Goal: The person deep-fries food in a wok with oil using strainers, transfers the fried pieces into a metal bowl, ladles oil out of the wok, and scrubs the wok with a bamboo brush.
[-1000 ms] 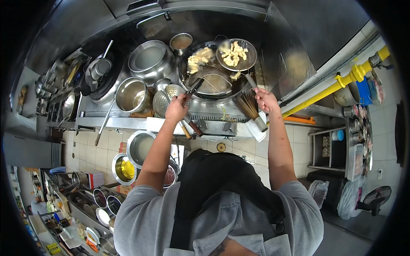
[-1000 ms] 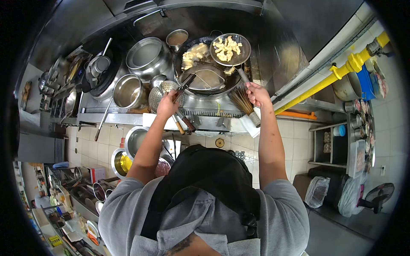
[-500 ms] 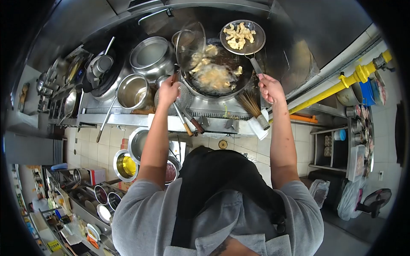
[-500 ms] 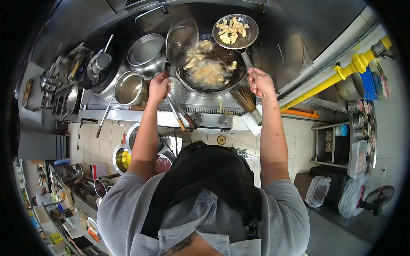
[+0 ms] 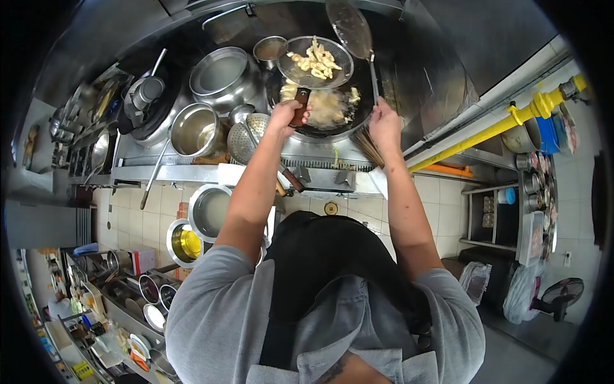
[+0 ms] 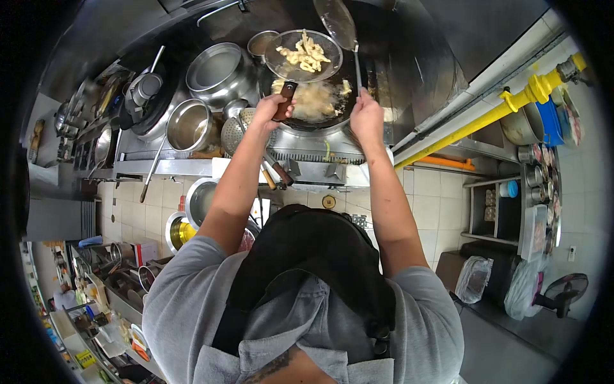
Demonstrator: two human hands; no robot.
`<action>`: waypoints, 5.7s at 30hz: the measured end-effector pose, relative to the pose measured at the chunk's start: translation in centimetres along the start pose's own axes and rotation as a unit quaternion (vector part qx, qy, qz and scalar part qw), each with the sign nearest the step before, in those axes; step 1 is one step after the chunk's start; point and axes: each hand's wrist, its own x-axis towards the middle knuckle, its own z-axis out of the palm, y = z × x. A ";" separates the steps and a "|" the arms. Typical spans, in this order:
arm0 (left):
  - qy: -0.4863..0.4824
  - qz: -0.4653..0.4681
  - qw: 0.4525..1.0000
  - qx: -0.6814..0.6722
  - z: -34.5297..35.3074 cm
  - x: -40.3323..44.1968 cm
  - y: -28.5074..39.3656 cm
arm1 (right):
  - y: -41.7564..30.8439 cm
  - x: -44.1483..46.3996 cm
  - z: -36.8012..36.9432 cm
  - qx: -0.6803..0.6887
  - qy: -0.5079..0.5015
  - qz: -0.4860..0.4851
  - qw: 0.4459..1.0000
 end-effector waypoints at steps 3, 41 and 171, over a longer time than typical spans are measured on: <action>0.007 0.016 1.000 0.026 -1.1 -2.3 1.4 | 0.4 0.7 -2.8 -0.019 -0.029 0.085 0.996; 0.069 0.087 0.991 0.074 -10.3 -16.2 3.6 | 4.9 -0.7 8.5 0.251 -0.401 0.331 0.816; 0.131 0.140 0.981 -0.016 1.1 -21.0 -3.2 | 11.5 -3.1 0.5 0.364 -0.467 0.344 0.728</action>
